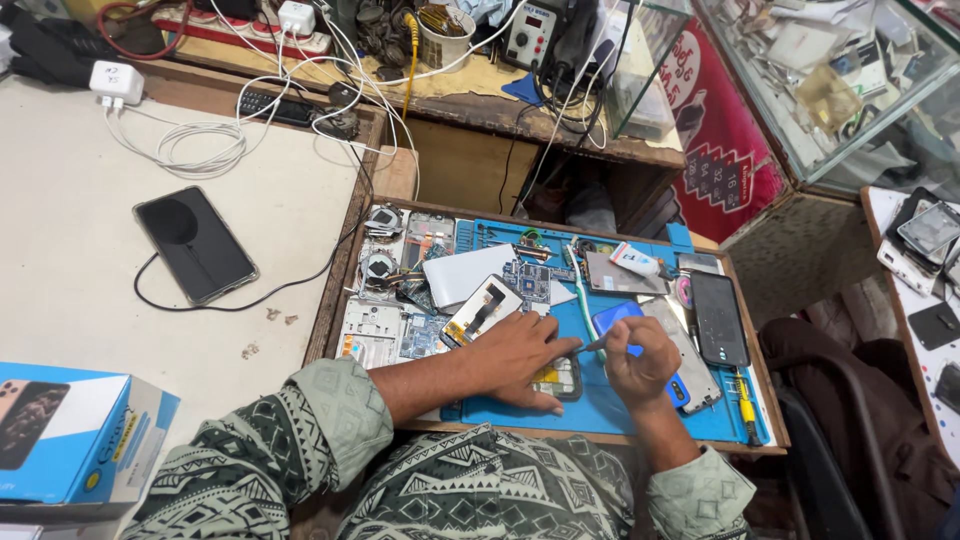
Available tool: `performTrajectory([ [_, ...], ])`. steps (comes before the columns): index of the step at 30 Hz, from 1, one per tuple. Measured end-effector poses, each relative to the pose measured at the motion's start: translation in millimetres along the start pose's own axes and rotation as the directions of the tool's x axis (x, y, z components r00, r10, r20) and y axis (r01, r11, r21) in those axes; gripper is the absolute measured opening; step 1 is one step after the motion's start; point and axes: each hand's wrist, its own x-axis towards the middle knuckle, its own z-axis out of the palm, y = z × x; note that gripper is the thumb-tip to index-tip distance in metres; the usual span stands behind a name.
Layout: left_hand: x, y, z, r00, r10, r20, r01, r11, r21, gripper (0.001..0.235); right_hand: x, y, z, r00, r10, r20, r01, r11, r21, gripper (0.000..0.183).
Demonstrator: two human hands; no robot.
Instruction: The person uses a blue-handled screwdriver to remove screws from a disassembled mobile phone on a blue mat. They then lift the phone's back cover and manipulate internal components with their fingers.
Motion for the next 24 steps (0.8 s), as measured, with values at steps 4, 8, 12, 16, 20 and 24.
performTrajectory([
  [4, 2, -1, 1, 0.999, -0.004, 0.033, 0.003, 1.0, 0.015, 0.095, -8, 10, -1, 0.99, 0.14, -0.002, -0.14, 0.99, 0.002, 0.024],
  [8, 1, -1, 3, 1.0, -0.004, 0.028, 0.003, 1.0, 0.03, 0.094, -17, 14, 0, 0.981, 0.195, 0.003, -0.194, 0.978, 0.081, 0.03],
  [12, 0, -1, 5, 1.0, -0.001, 0.004, 0.001, 0.999, 0.032, 0.091, -23, 15, 3, 0.969, 0.243, 0.053, -0.249, 0.947, 0.201, 0.04],
  [16, 0, -2, 6, 1.0, 0.006, -0.006, -0.006, 1.0, 0.02, 0.091, -21, 14, 3, 0.975, 0.213, 0.067, -0.222, 0.956, 0.194, 0.043],
  [20, -1, -2, 6, 1.0, 0.007, -0.015, -0.007, 1.0, 0.007, 0.089, -20, 9, 1, 0.979, 0.186, 0.089, -0.202, 0.948, 0.245, 0.035],
  [24, -2, -2, 7, 1.0, 0.006, -0.027, -0.006, 1.0, -0.004, 0.086, -16, 5, -1, 0.987, 0.132, 0.087, -0.144, 0.978, 0.152, 0.028],
])
